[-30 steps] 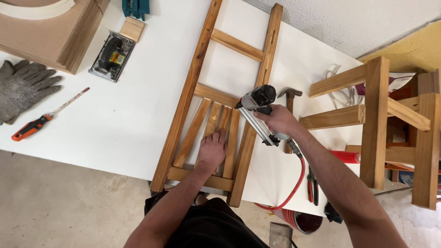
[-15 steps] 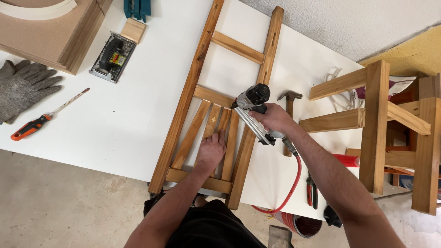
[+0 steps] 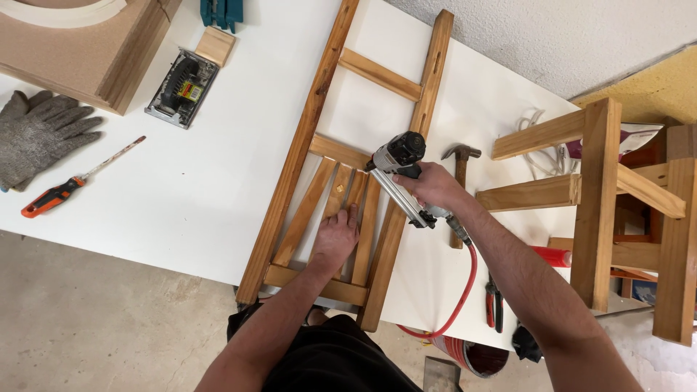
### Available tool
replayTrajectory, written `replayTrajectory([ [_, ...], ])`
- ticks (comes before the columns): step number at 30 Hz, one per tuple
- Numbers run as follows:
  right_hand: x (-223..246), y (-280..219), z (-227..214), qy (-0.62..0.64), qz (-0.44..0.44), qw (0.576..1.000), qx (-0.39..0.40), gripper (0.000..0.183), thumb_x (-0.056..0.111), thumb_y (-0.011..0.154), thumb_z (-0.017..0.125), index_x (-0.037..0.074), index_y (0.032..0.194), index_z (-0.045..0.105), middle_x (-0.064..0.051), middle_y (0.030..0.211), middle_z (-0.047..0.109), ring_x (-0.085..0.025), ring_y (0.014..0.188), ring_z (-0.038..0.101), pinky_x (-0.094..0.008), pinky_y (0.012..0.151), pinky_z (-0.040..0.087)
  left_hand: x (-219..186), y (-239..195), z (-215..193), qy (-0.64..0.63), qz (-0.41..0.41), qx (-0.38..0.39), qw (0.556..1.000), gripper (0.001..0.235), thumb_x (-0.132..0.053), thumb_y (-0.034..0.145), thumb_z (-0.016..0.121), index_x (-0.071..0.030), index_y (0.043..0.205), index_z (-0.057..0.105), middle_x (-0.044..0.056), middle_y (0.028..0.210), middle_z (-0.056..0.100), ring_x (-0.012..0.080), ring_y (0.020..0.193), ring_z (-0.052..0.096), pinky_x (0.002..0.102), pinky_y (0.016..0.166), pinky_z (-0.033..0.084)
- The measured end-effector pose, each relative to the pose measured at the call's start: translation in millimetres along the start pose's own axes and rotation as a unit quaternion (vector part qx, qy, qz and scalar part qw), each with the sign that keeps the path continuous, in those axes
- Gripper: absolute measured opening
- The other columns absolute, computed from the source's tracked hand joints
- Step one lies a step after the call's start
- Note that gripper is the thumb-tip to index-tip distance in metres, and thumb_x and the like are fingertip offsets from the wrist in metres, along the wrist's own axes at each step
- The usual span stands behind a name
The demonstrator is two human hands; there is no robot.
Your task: Assembling a wooden chair frame by aligning slats, applying glue, and fastening with a nail gun and hammer.
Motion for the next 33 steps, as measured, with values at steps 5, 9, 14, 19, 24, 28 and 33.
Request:
replayTrajectory([
  [5, 5, -1, -2, 0.004, 0.003, 1.000, -0.001, 0.036, 0.033, 0.090, 0.076, 0.001, 0.083, 0.062, -0.012, 0.060, 0.062, -0.019, 0.047, 0.064, -0.032, 0.046, 0.054, 0, -1, 1, -0.004, 0.002, -0.016, 1.000, 0.066, -0.035, 0.084, 0.067, -0.009, 0.145, 0.059, 0.006, 0.089, 0.055, 0.0220, 0.069, 0.063, 0.038, 0.066, 0.050],
  [9, 7, 3, -1, -0.031, 0.004, 0.999, 0.007, 0.038, 0.035, 0.092, 0.073, 0.001, 0.079, 0.063, -0.012, 0.058, 0.062, -0.021, 0.047, 0.065, -0.033, 0.049, 0.054, -1, 0, 1, -0.002, 0.001, -0.022, 1.000, 0.065, -0.034, 0.084, 0.068, -0.009, 0.144, 0.060, 0.006, 0.089, 0.055, 0.0218, 0.069, 0.063, 0.038, 0.065, 0.050],
  [14, 6, 8, 0, -0.050, 0.011, 0.999, 0.009, 0.038, 0.037, 0.091, 0.073, 0.003, 0.077, 0.062, -0.011, 0.057, 0.063, -0.020, 0.047, 0.066, -0.033, 0.050, 0.055, 0, 0, 3, -0.007, 0.002, -0.026, 1.000, 0.066, -0.034, 0.083, 0.068, -0.009, 0.144, 0.060, 0.007, 0.089, 0.055, 0.0223, 0.069, 0.063, 0.039, 0.065, 0.050],
  [19, 4, 13, 4, -0.118, 0.019, 0.992, 0.027, 0.045, 0.049, 0.092, 0.068, 0.008, 0.074, 0.063, -0.008, 0.052, 0.063, -0.022, 0.055, 0.070, -0.034, 0.062, 0.055, -1, 0, -3, -0.006, 0.003, -0.049, 0.999, 0.062, -0.031, 0.083, 0.067, -0.008, 0.140, 0.063, 0.008, 0.086, 0.056, 0.0233, 0.065, 0.062, 0.039, 0.063, 0.049],
  [24, 13, -25, -7, -0.052, 0.002, 0.999, -0.007, 0.044, 0.043, 0.096, 0.069, 0.003, 0.079, 0.066, -0.010, 0.054, 0.062, -0.023, 0.055, 0.068, -0.036, 0.063, 0.054, 3, 5, -11, 0.000, 0.008, -0.056, 0.998, 0.064, -0.033, 0.080, 0.069, -0.008, 0.139, 0.064, 0.007, 0.086, 0.056, 0.0224, 0.065, 0.063, 0.039, 0.063, 0.050],
  [28, -35, -46, -16, -0.057, 0.037, 0.996, -0.059, 0.052, 0.055, 0.093, 0.067, 0.009, 0.068, 0.068, -0.009, 0.050, 0.064, -0.024, 0.055, 0.068, -0.036, 0.062, 0.052, 0, 3, -10, -0.002, 0.002, 0.011, 1.000, 0.066, -0.035, 0.084, 0.069, -0.009, 0.144, 0.060, 0.007, 0.092, 0.058, 0.0223, 0.070, 0.066, 0.038, 0.068, 0.051],
  [33, -91, -101, -7, -0.031, 0.109, 0.991, -0.078, 0.056, 0.055, 0.090, 0.067, 0.007, 0.061, 0.070, -0.012, 0.054, 0.068, -0.030, 0.063, 0.071, -0.037, 0.066, 0.051, 5, 6, -14, -0.032, -0.005, 0.068, 0.997, 0.061, -0.038, 0.091, 0.066, -0.012, 0.146, 0.059, 0.008, 0.097, 0.060, 0.0247, 0.075, 0.070, 0.039, 0.071, 0.053],
])
Point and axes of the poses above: each hand's wrist, its own y-axis towards the middle knuckle, its own z-axis out of the palm, x = y × z, the point moved 4 cm from there along y, towards the middle knuckle
